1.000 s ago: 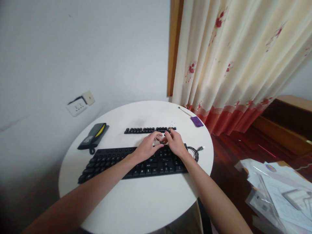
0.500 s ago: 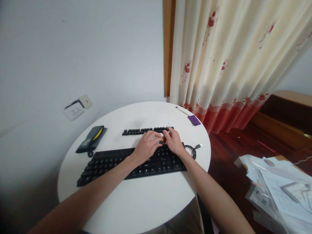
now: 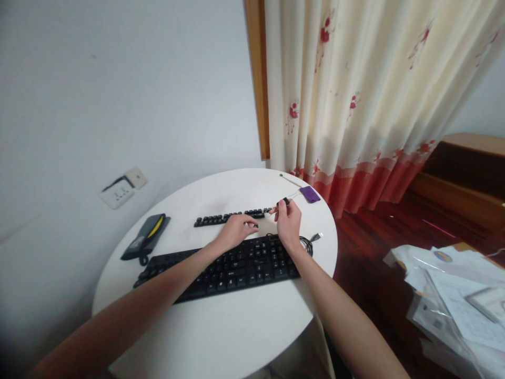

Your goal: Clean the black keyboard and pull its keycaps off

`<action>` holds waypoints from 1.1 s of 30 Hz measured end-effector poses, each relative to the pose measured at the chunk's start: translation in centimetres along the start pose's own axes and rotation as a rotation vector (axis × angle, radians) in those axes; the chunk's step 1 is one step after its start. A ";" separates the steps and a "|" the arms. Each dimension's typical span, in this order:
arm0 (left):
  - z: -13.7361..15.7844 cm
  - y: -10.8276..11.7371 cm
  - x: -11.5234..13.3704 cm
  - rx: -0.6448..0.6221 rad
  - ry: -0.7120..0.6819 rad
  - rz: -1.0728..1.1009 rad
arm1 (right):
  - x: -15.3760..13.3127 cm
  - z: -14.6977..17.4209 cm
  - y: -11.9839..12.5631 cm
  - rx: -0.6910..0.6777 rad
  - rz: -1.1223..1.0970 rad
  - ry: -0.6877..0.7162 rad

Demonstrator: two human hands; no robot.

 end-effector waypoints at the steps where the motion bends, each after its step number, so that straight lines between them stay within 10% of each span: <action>1: -0.6 -0.8 0.2 -0.025 0.004 -0.014 | 0.0 0.0 0.1 0.004 0.000 0.005; 12: -6.0 -3.3 1.0 -0.025 -0.092 -0.320 | 0.5 -0.1 0.3 0.015 0.037 0.023; 33: -6.3 -3.1 -0.3 0.119 -0.053 -0.381 | 0.3 0.1 0.2 0.009 0.003 0.025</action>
Point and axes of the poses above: each hand's wrist, its own z-axis away from the middle knuckle, its own y-axis out of the back of the hand, x = y × z, the point moved 4 cm from there along -z, towards the middle knuckle
